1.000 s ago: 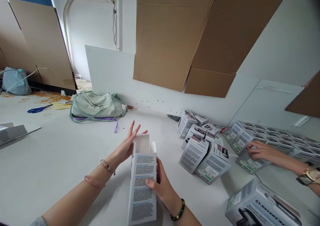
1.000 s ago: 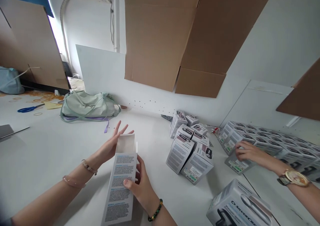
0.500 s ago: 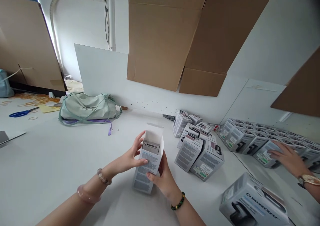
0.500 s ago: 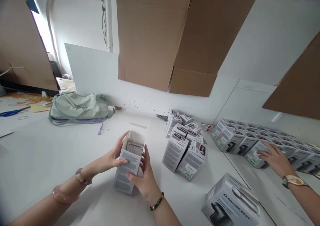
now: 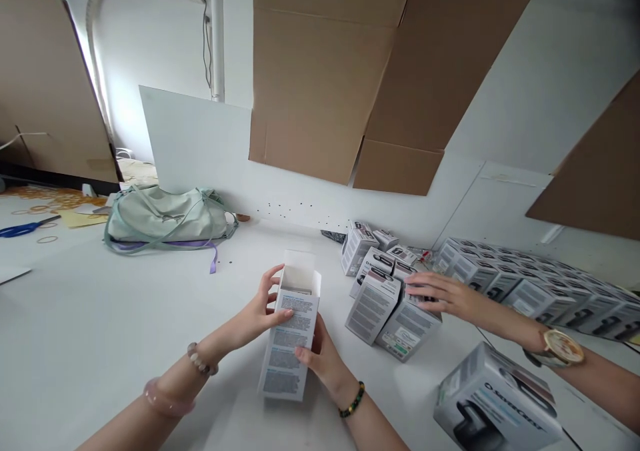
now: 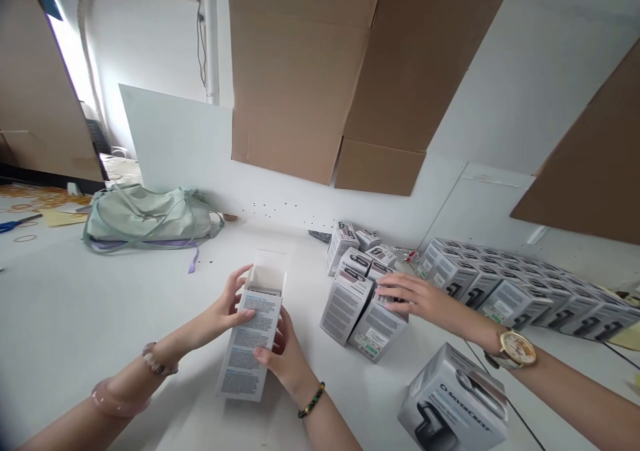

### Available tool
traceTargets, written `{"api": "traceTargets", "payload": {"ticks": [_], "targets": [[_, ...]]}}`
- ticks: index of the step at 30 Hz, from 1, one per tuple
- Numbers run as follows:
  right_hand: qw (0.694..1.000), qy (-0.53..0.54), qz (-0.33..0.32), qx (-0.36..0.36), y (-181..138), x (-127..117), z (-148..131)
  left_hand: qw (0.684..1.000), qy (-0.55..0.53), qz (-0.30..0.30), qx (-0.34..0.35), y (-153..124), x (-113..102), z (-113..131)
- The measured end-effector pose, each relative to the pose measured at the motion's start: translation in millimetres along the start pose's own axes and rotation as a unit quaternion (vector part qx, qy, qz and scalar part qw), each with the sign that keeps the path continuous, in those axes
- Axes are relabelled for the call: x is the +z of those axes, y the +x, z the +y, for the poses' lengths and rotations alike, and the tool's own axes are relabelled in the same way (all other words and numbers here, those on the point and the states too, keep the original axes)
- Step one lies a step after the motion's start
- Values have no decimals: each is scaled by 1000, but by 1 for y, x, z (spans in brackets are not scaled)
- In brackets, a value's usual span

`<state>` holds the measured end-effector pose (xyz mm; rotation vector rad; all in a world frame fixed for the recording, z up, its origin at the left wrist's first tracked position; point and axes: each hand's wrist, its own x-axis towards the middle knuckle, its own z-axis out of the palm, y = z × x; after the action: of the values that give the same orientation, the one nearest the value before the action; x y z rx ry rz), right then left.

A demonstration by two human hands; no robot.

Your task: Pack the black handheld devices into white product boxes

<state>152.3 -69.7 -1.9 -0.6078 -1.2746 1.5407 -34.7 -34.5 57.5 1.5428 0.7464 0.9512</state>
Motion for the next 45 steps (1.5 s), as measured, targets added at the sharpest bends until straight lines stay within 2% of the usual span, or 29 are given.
{"api": "traceTargets", "payload": {"ticks": [5,12,17,21,25,28,31,33,35,38,45], "targets": [[1000,-4,14,0,1,0,4,1000,7,1,-15,1,-1,-1],[1000,7,13,0,0,3,0,998,-2,-51,-26,1,-1,-4],[1000,-1,25,0,-2,7,-5,999,8,-34,-28,1,2,-10],[1000,8,23,-11,-1,3,5,999,21,-30,-14,0,3,-9],[999,8,53,-9,0,2,14,997,9,-75,-22,-1,1,-6],[998,5,52,-21,0,7,11,994,5,-100,-33,0,-5,-7],[999,21,27,-5,-1,11,5,995,7,-93,-38,2,-12,-9],[997,50,53,28,-1,9,5,996,16,-77,-45,3,-18,-9],[990,72,108,53,0,5,9,996,27,-60,-52,3,-24,-7],[982,68,161,64,4,-1,18,997,31,-48,-54,2,-32,-3],[986,-12,161,51,6,-9,34,996,79,-44,-24,1,-55,-2]]}}
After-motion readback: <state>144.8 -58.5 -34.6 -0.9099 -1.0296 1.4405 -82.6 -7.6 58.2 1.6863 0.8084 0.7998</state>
